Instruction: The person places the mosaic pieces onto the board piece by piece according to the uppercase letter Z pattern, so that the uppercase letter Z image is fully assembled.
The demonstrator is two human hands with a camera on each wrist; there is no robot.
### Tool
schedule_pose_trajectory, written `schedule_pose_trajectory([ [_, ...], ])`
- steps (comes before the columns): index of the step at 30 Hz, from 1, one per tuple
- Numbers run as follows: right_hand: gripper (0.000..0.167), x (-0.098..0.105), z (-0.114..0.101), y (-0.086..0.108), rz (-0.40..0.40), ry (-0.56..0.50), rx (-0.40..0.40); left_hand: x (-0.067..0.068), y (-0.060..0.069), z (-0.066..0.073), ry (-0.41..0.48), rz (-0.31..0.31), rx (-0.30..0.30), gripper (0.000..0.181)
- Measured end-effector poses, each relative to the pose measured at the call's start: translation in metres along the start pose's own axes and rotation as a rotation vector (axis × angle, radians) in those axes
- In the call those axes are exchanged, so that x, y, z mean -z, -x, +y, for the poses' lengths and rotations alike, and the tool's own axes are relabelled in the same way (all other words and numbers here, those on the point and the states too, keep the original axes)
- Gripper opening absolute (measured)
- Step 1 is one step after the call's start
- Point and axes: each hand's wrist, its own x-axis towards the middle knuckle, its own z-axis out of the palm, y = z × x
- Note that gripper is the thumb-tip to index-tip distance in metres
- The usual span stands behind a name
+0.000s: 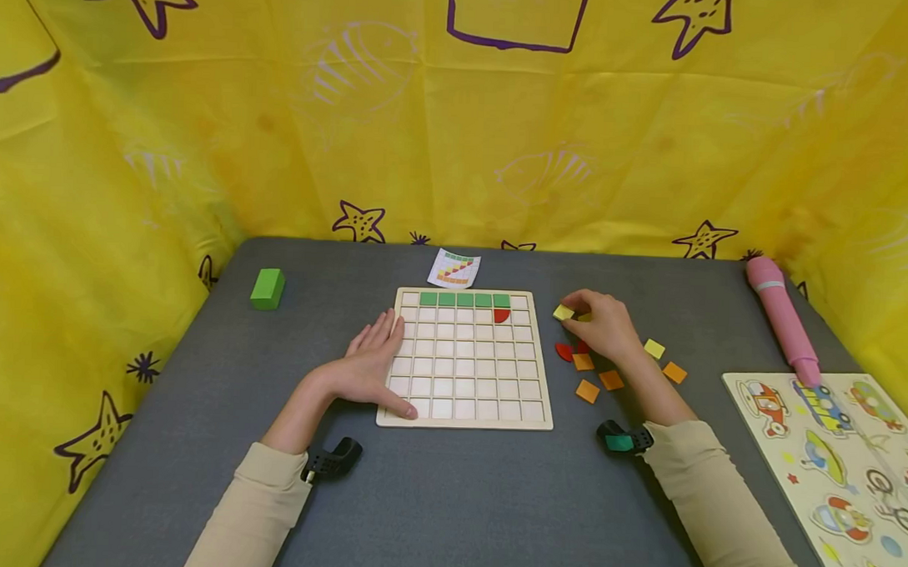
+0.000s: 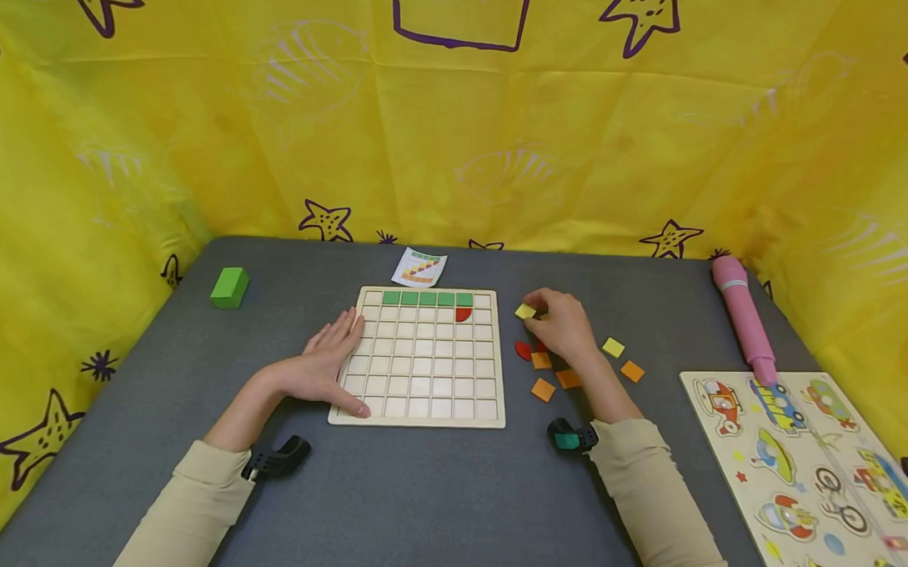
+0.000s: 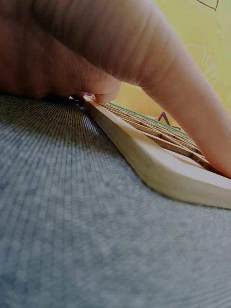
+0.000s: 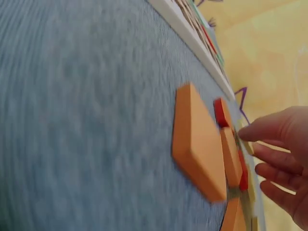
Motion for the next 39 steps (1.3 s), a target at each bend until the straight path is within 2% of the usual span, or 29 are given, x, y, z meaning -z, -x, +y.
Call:
schedule_pose_trajectory([
  [3,0.026,-0.007,-0.01,-0.004,0.004,-0.049,0.007,0.001,0.001,0.0,0.009,0.001,-0.003,0.141],
  [10,0.016,-0.031,-0.044,-0.018,-0.064,-0.133,0.075,0.001,0.001,-0.001,0.011,0.007,0.001,0.141],
  [14,0.01,-0.043,-0.059,-0.025,-0.086,-0.125,0.159,0.001,0.0,-0.001,0.009,0.008,0.001,0.141],
  [19,0.007,-0.053,-0.066,-0.031,-0.088,-0.09,0.281,0.0,0.0,-0.001,0.003,0.005,0.005,0.141],
  [23,0.008,-0.056,-0.067,-0.031,-0.079,-0.088,0.323,0.001,0.0,0.0,0.004,0.004,0.006,0.141],
  [28,0.011,-0.058,-0.065,-0.029,-0.064,-0.076,0.34,0.001,0.0,-0.001,0.003,0.004,0.005,0.14],
  [39,0.016,-0.055,-0.064,-0.022,-0.065,-0.096,0.274,0.0,0.0,0.001,-0.014,0.009,0.002,0.142],
])
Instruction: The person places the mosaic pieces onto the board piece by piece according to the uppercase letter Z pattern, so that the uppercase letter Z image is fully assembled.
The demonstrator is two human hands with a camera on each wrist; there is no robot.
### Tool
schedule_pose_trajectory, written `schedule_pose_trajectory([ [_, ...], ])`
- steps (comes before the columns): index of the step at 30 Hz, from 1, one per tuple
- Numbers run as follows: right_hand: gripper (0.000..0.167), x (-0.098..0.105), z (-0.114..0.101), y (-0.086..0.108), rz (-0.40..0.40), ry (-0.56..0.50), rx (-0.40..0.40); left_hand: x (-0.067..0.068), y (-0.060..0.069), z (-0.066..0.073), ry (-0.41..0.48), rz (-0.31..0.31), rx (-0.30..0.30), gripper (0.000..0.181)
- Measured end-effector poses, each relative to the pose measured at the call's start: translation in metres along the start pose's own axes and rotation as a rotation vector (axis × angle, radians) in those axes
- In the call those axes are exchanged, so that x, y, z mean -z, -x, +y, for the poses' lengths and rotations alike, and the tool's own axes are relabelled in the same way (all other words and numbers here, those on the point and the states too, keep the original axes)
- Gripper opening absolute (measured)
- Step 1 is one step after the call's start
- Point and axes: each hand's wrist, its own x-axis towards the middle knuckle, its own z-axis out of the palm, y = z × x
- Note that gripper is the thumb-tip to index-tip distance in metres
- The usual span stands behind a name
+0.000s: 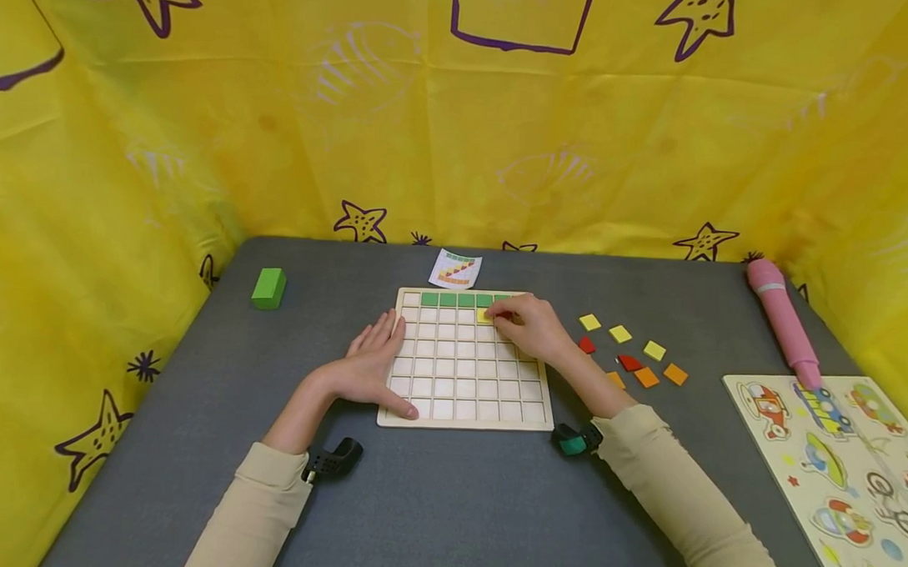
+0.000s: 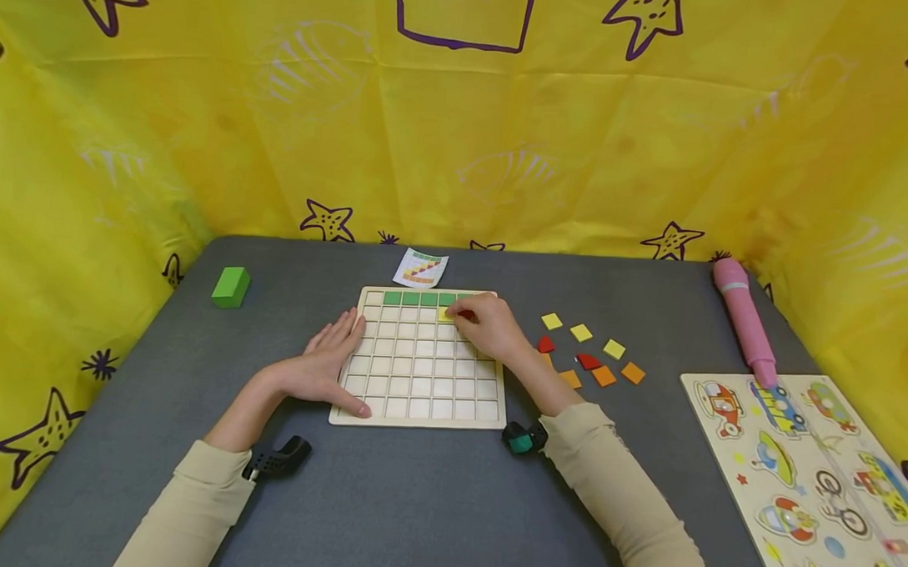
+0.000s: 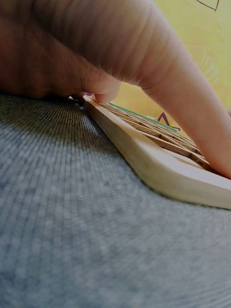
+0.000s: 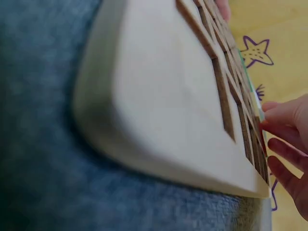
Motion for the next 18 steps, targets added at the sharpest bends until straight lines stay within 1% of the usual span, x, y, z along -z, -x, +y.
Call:
schedule_pose_trajectory([
  [5,0.019,0.013,0.005,0.013,0.045,-0.053,-0.12,0.0,0.0,0.0,0.001,-0.002,-0.002,0.142],
  [8,0.018,0.022,0.012,0.023,0.06,-0.064,-0.171,0.001,0.001,0.0,0.011,-0.004,-0.003,0.141],
  [14,0.016,0.042,0.027,0.045,0.054,-0.008,-0.215,0.002,0.003,-0.001,0.023,-0.002,0.001,0.14],
  [18,0.017,0.054,0.034,0.059,0.016,0.022,-0.222,0.001,0.003,-0.002,0.022,0.002,0.002,0.141],
])
